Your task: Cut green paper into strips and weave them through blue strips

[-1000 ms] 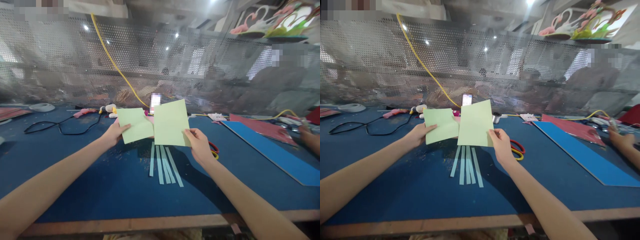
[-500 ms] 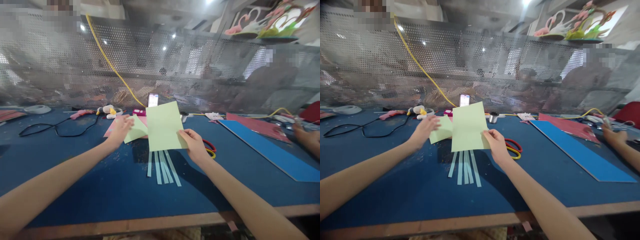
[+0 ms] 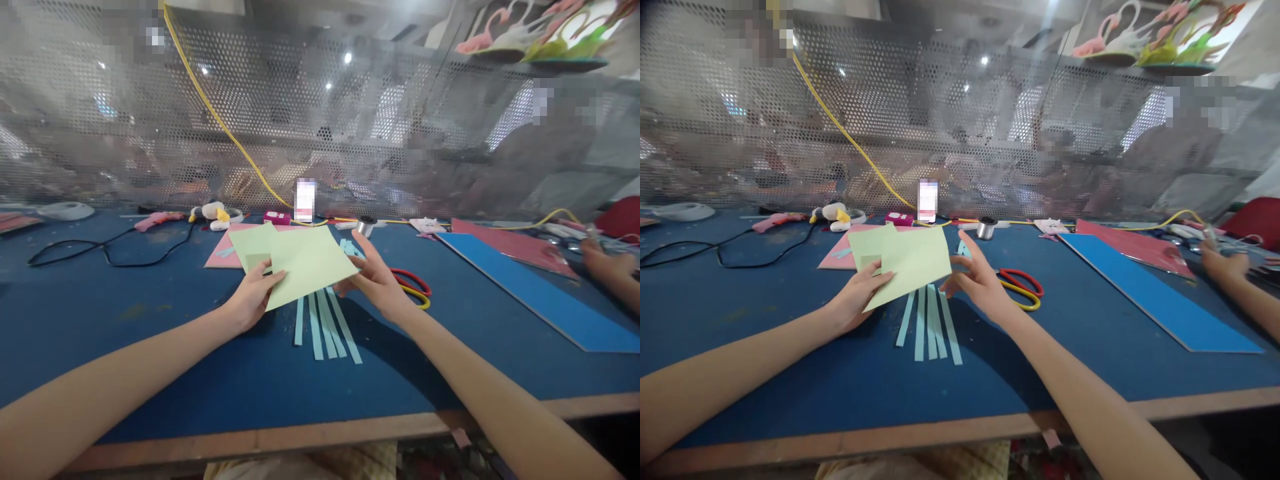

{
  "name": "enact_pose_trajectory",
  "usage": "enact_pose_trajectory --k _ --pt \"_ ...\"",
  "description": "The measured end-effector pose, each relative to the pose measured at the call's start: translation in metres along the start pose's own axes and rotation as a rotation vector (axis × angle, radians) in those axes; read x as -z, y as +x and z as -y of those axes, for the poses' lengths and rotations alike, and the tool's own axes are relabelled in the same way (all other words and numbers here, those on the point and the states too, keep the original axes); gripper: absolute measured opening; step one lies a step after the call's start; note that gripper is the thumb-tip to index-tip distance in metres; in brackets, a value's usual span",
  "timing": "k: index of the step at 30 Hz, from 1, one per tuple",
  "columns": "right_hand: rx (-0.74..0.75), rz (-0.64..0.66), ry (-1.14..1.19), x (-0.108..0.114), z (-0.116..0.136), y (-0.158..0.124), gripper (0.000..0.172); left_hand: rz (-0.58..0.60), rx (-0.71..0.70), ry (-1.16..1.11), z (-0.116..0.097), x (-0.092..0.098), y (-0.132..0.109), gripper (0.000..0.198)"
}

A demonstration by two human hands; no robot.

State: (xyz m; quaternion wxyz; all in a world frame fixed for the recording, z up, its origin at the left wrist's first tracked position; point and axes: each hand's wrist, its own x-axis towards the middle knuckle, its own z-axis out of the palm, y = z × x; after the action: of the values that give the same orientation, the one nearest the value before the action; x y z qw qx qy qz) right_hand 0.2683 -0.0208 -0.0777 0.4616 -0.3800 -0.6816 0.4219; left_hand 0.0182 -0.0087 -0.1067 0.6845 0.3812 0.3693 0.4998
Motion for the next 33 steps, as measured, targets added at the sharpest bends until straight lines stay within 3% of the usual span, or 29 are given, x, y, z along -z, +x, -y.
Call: enact_pose_trajectory --k 4,7,10,12,15,17,19,24,33 --pt "0.102 0.038 -0.185 0.001 -0.005 0.000 0.051 0.054 0.010 0.030 0.001 -0.003 -0.006 0.045" --pt "-0.002 0.045 -0.189 0.003 -0.008 -0.001 0.028 0.109 -0.010 0.091 0.002 -0.003 -0.008 0.036" --pt "-0.073 0.055 -0.056 0.008 -0.013 0.000 0.025 0.183 -0.042 0.115 0.005 0.000 -0.008 0.035" --pt "-0.081 0.057 0.043 0.011 -0.017 0.003 0.026 0.231 -0.052 0.128 0.006 0.002 -0.008 0.051" --pt "-0.112 0.009 0.167 0.011 -0.022 0.007 0.030 0.257 -0.104 0.165 0.007 0.003 -0.010 0.097" --pt "-0.149 -0.047 0.227 0.007 -0.022 0.008 0.030 0.264 -0.164 0.186 0.007 0.002 -0.012 0.114" --pt "-0.163 -0.127 0.238 0.003 -0.021 0.008 0.028 0.264 -0.209 0.225 0.009 0.001 -0.012 0.105" --pt "-0.135 -0.264 0.261 -0.007 -0.021 0.006 0.026 0.271 -0.225 0.389 0.012 0.001 -0.010 0.054" --pt "-0.040 -0.273 0.174 -0.011 -0.021 0.003 0.036 0.039 -0.295 0.466 0.009 0.000 -0.012 0.035"
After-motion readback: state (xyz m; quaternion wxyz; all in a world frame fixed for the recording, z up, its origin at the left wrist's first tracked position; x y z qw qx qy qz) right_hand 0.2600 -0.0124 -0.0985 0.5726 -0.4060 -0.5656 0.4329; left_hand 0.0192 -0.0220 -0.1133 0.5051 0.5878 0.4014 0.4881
